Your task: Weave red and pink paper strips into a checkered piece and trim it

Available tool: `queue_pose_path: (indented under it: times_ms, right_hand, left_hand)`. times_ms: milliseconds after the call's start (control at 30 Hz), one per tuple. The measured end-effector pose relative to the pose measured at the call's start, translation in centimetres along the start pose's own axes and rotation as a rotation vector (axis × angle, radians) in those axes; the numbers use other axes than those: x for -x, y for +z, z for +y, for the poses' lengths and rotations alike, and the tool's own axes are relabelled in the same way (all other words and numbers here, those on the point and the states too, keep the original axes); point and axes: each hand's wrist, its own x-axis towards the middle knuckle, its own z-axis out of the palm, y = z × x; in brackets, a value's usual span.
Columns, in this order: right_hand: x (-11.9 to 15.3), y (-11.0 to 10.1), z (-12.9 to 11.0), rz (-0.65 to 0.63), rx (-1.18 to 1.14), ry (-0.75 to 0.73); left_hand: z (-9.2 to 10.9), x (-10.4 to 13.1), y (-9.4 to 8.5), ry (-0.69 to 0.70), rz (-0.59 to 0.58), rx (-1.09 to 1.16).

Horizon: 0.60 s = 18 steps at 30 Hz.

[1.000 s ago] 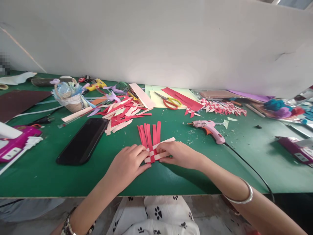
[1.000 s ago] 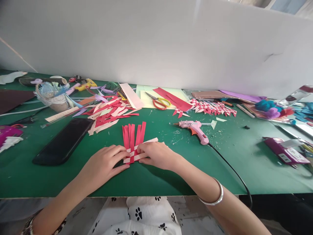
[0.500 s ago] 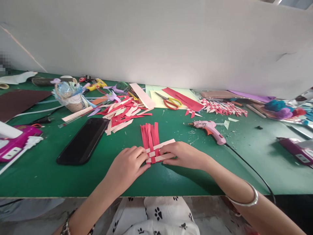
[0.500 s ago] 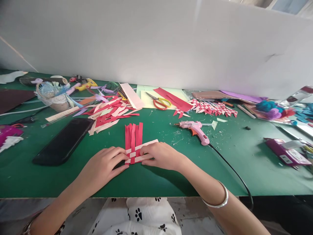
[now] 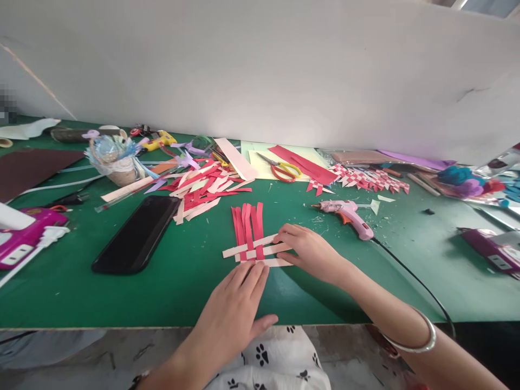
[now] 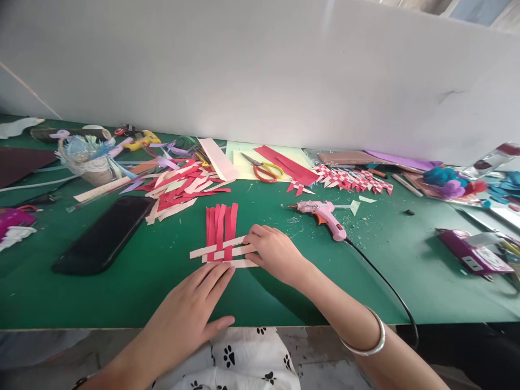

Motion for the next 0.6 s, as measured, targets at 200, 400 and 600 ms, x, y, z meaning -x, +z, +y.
queue_pose_path:
  times_ms: [200,400,600]
  right_hand:
    - [-0.2,-0.3,-0.5,-0.040,0.024,0.029]
    - [-1.0,-0.8,-1.2,-0.103,-0.022,0.077]
    - [-2.1,-0.5,-0.9,-0.158,-0.025,0.118]
  left_hand:
    - [0.7,0.2,0.8,-0.050,-0.043,-0.031]
    - [1.0,0.2,1.0,-0.056,-0.047,-0.061]
    - [1.0,0.3,1.2,-0.068,-0.045,-0.082]
